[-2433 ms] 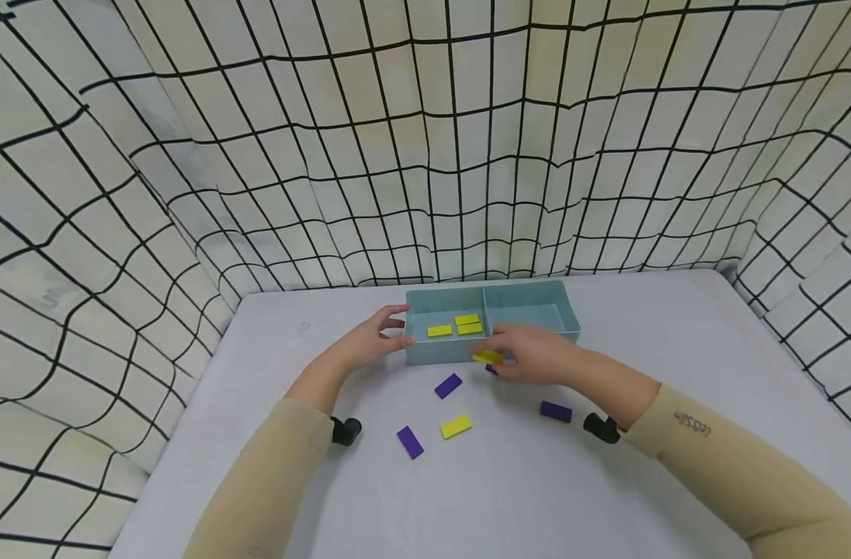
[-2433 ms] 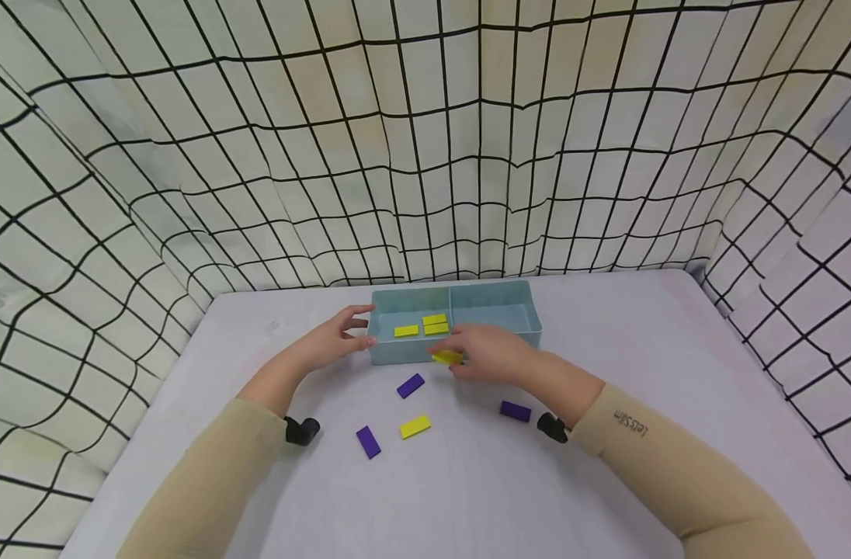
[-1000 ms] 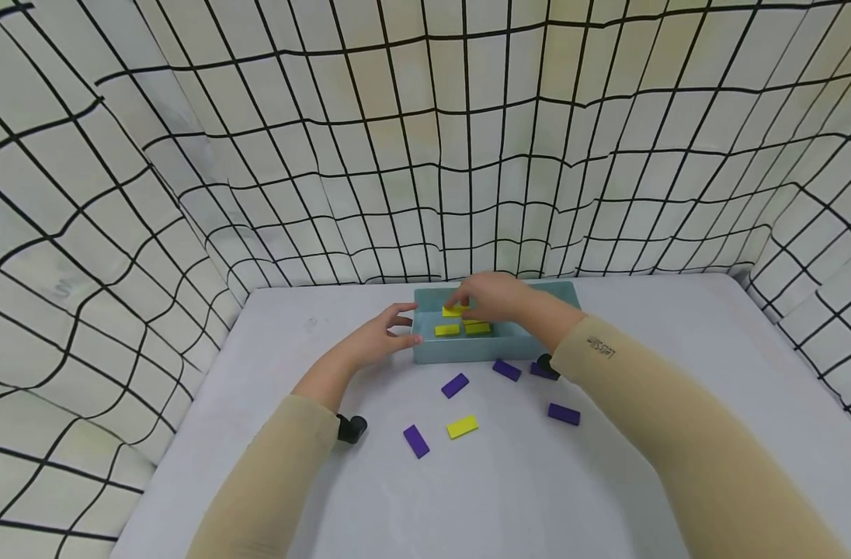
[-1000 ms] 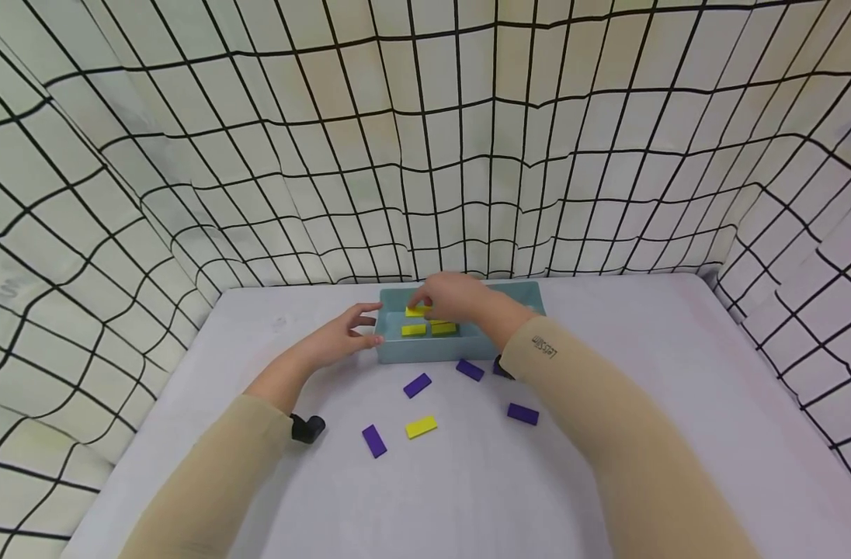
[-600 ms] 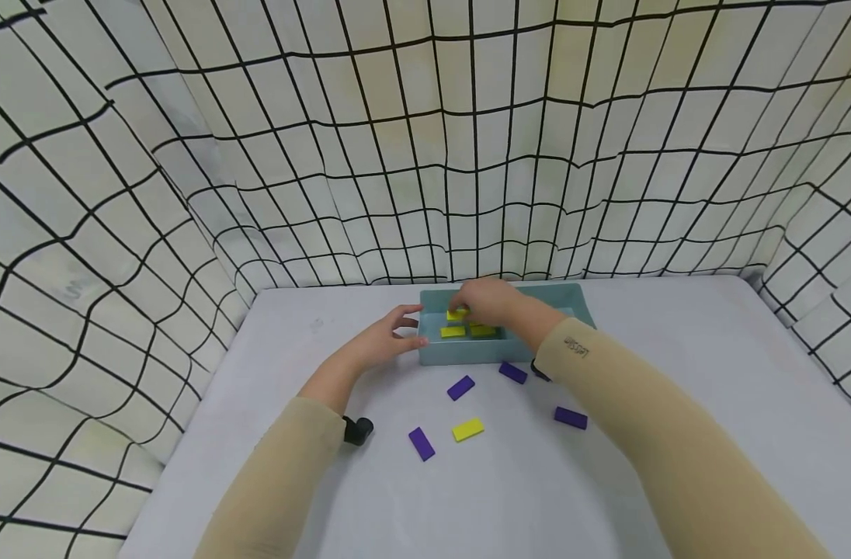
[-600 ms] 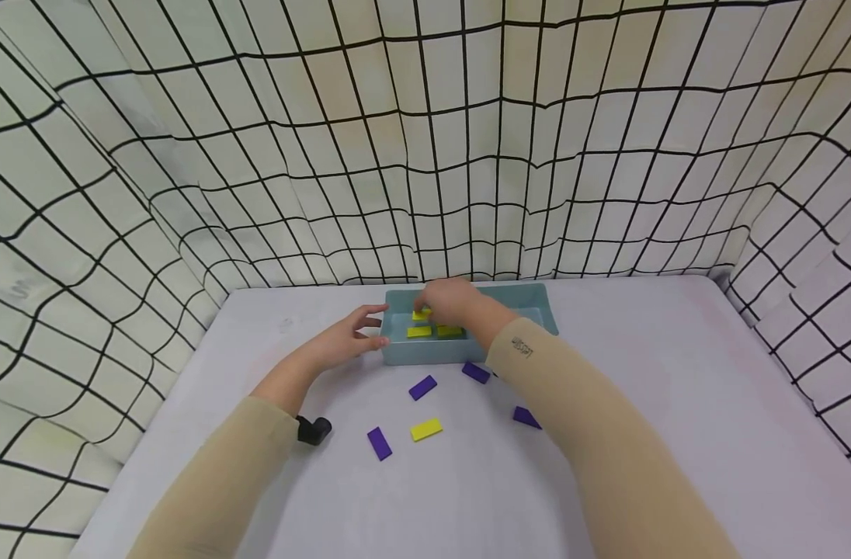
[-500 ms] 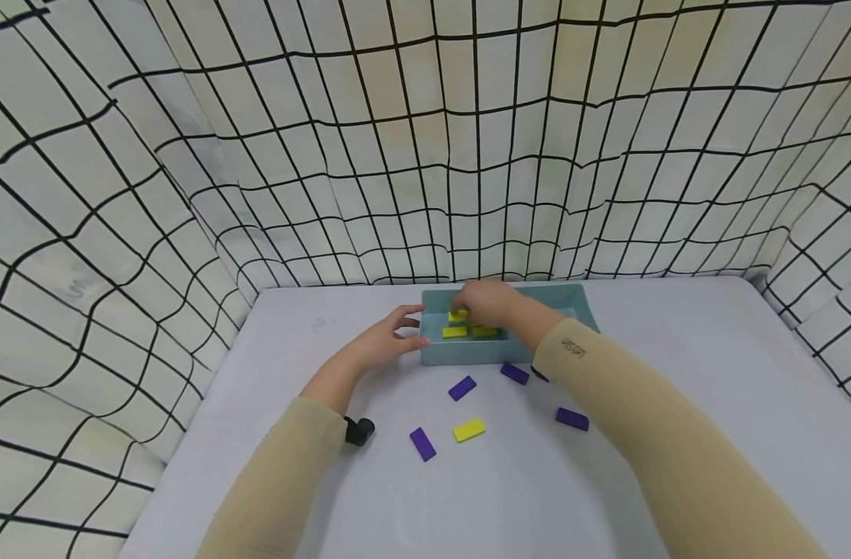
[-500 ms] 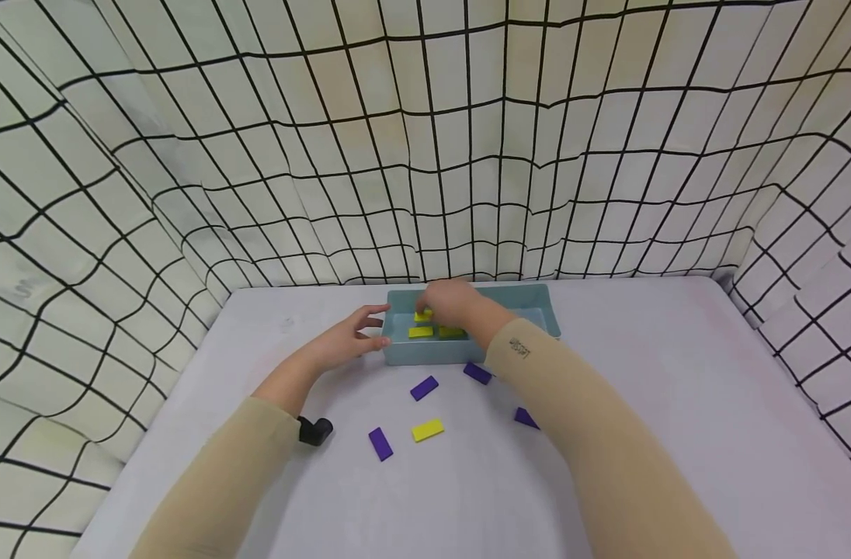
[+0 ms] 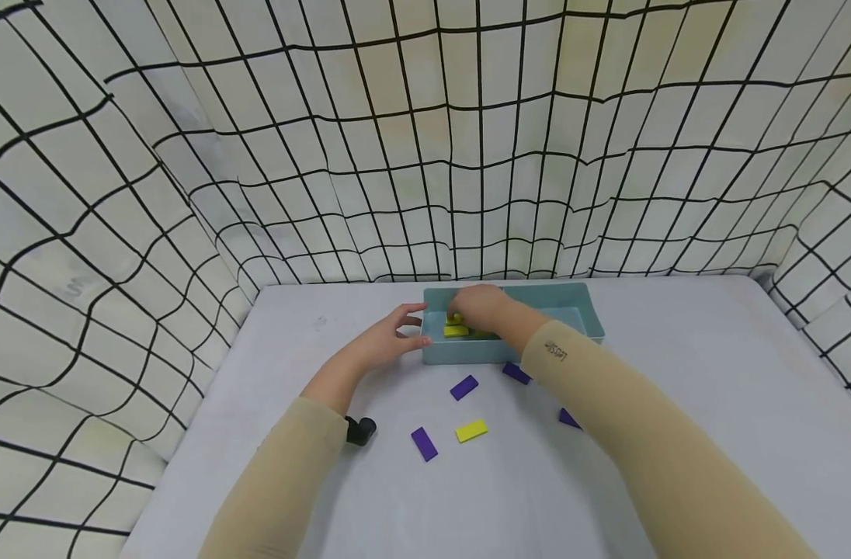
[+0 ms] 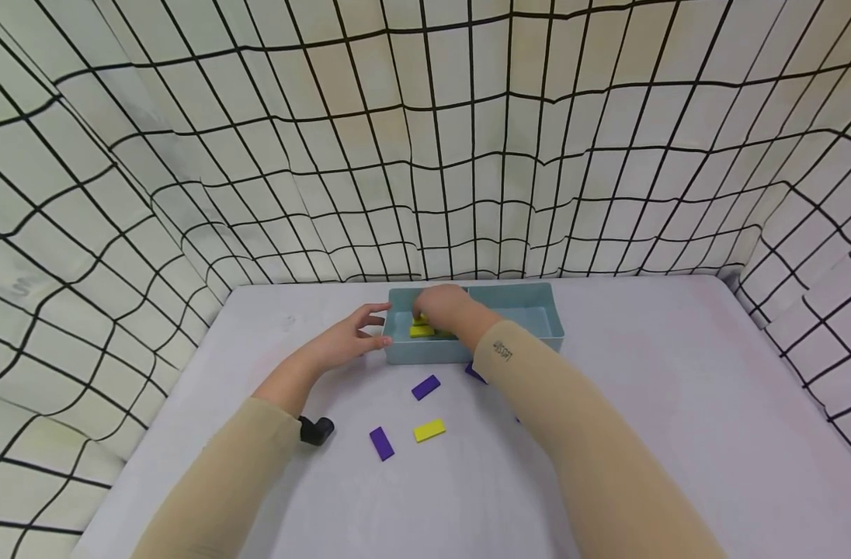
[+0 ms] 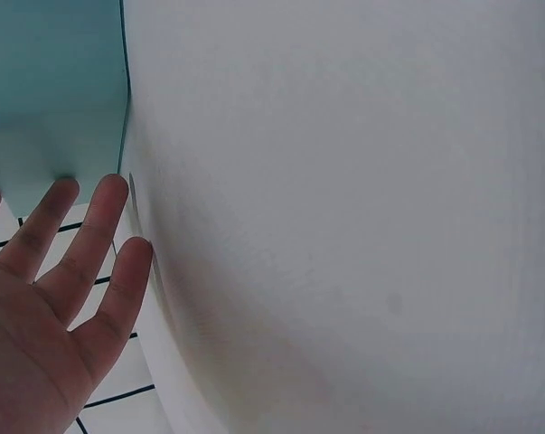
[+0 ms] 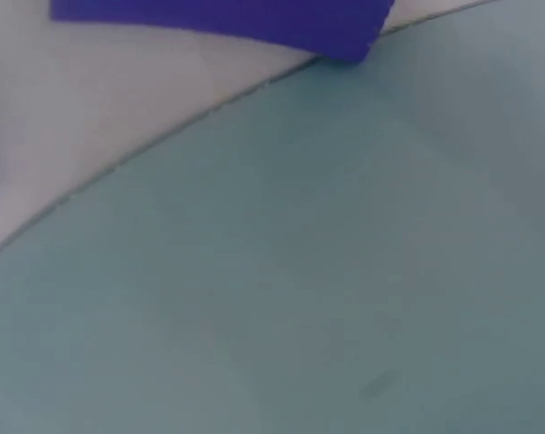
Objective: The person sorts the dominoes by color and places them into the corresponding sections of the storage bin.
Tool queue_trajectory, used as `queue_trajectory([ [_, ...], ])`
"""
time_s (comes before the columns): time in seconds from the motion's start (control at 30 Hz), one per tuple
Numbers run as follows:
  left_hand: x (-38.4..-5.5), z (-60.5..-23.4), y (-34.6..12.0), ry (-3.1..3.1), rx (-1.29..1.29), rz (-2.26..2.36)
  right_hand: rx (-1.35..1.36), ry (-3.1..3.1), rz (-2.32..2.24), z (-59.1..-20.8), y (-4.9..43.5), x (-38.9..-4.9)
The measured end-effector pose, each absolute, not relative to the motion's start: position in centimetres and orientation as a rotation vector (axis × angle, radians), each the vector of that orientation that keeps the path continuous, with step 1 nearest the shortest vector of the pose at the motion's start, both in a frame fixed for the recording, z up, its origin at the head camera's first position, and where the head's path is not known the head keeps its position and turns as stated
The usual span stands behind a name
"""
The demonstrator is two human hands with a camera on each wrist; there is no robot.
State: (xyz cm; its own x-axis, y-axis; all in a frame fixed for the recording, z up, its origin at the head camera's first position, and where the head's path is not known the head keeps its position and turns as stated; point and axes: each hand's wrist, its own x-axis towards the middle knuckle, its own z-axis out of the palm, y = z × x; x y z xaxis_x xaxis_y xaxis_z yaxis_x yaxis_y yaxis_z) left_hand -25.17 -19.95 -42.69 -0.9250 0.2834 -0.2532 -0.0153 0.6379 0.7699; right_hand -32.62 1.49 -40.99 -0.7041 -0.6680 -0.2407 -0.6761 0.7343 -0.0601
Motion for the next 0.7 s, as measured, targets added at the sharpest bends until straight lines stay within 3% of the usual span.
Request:
queue_trajectory([
  [0.7,-25.3,-42.5,-19.7,2.498,0.201,1.189,-1.097,2.672,-0.19,-39.2,3.6,-32.1],
])
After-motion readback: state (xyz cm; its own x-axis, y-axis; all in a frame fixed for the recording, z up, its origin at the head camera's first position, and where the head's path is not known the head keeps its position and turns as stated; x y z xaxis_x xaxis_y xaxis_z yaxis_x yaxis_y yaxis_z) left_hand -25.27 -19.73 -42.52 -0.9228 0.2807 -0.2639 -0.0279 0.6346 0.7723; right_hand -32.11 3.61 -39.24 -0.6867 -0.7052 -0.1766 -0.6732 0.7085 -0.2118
